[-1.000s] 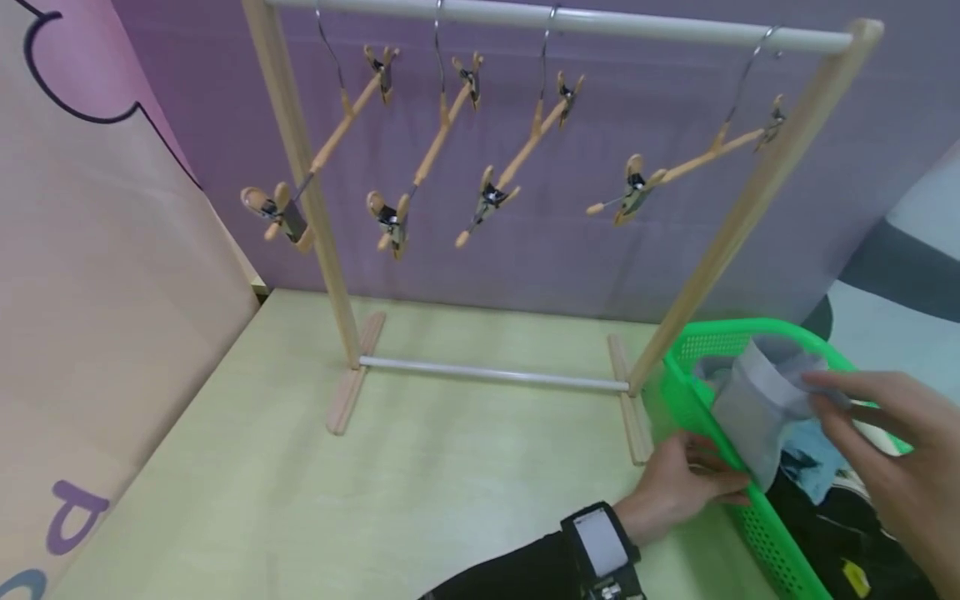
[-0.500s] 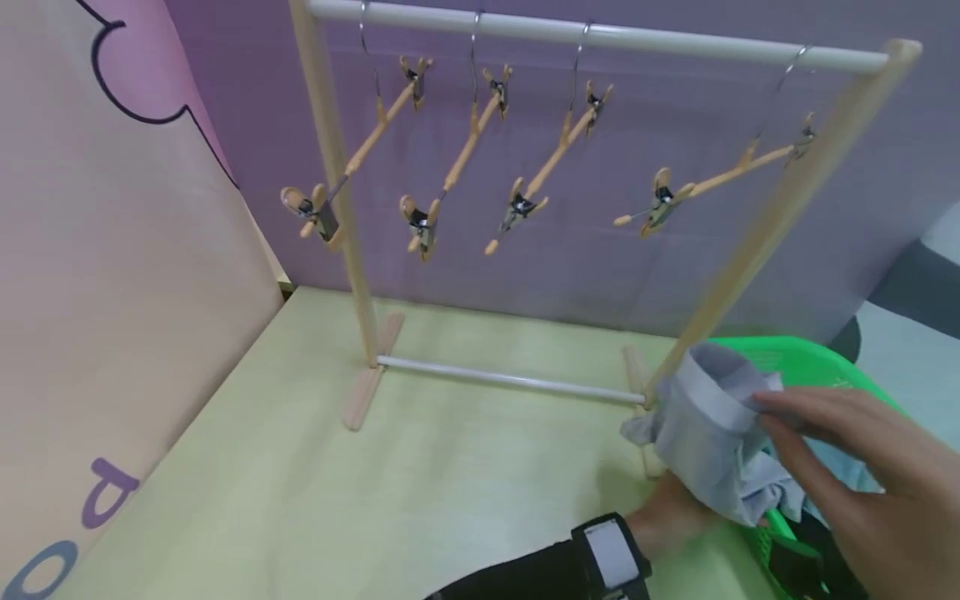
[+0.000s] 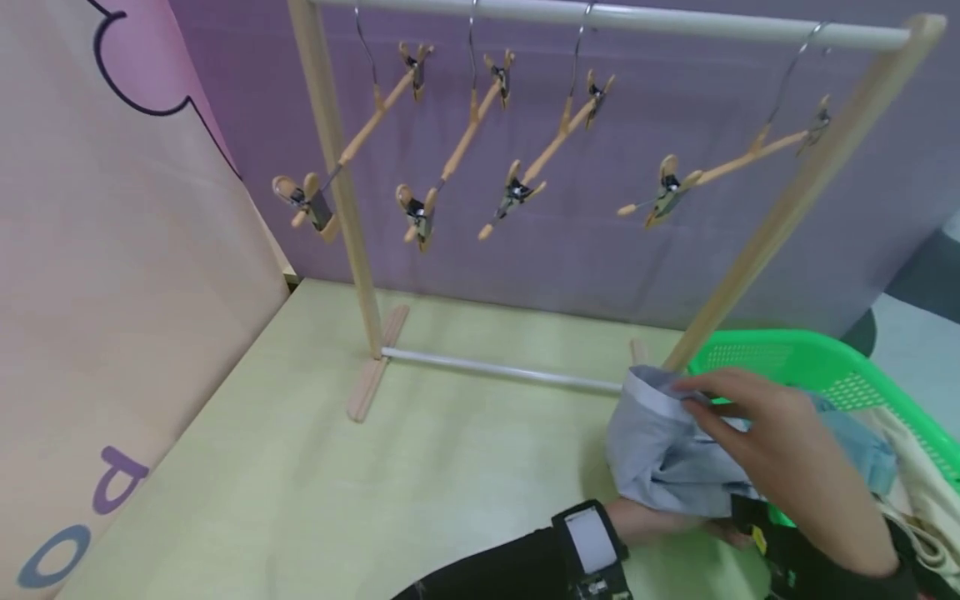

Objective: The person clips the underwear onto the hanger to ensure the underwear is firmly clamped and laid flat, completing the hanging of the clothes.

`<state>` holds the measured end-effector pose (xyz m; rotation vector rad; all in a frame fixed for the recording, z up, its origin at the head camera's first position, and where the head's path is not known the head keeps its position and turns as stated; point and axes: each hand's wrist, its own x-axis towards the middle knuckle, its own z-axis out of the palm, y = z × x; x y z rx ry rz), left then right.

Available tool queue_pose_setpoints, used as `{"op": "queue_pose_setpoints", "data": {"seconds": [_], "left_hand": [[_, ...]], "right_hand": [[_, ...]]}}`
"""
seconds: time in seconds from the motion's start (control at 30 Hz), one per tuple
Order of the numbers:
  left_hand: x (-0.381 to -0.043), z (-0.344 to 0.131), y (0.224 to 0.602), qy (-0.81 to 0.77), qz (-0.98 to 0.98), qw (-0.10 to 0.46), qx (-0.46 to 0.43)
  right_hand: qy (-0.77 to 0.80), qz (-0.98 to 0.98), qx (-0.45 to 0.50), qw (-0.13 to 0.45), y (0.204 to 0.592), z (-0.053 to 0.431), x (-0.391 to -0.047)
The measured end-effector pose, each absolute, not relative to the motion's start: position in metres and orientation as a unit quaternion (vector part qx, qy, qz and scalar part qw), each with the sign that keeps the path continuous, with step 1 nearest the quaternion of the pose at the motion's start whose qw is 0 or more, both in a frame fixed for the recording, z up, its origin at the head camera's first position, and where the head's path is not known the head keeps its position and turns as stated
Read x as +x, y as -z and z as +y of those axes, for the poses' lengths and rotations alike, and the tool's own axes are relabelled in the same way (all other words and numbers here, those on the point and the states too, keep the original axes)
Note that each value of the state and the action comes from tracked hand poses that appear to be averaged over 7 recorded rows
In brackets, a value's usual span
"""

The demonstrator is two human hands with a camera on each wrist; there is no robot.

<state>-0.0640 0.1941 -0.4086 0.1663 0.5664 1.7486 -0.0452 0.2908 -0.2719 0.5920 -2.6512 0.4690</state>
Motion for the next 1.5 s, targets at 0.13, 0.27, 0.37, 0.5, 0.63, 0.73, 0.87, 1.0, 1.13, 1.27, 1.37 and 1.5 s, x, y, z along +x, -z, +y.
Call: {"op": "queue_pose_setpoints", "data": {"seconds": [0.13,0.27,0.37,0.5,0.63,0.73,0.87,1.0,1.13,1.27,1.37,1.5], "left_hand": [[-0.068,0.183,0.414,-0.637,0.470,0.568,0.226],[-0.072,0.160,0.414,-0.550,0.585,0.510,0.308],[-0.082,0.130,0.406,-0.494,0.625,0.491,0.352],[-0.104,0.085,0.394,-0.476,0.715,0.383,0.340],[-0.124,0.056,0.392,-0.507,0.775,0.257,0.275],[-0.132,0.050,0.393,-0.562,0.744,0.242,0.269],[-0.133,0.052,0.392,-0.639,0.679,0.242,0.269],[-0.132,0.053,0.390,-0.680,0.656,0.231,0.232],[-0.132,0.050,0.389,-0.689,0.643,0.262,0.209],[-0.137,0.045,0.387,-0.687,0.640,0.264,0.219],[-0.140,0.039,0.382,-0.679,0.655,0.233,0.237],[-0.142,0.029,0.370,-0.668,0.669,0.205,0.253]], "right_hand": [[-0.185,-0.957,0.197,0.110,0.280,0.295,-0.056],[-0.204,-0.962,0.177,0.039,0.286,0.292,-0.067],[-0.212,-0.961,0.174,0.021,0.288,0.289,-0.071],[-0.222,-0.959,0.175,0.015,0.288,0.286,-0.073],[-0.244,-0.953,0.181,0.009,0.288,0.280,-0.073],[-0.263,-0.946,0.189,0.014,0.287,0.274,-0.071],[-0.270,-0.942,0.197,0.029,0.287,0.267,-0.070],[-0.272,-0.942,0.196,0.026,0.288,0.263,-0.070],[-0.286,-0.935,0.206,0.032,0.289,0.258,-0.071],[-0.295,-0.930,0.217,0.044,0.291,0.255,-0.071],[-0.288,-0.934,0.209,0.034,0.292,0.254,-0.072],[-0.285,-0.934,0.214,0.019,0.297,0.252,-0.076]]}}
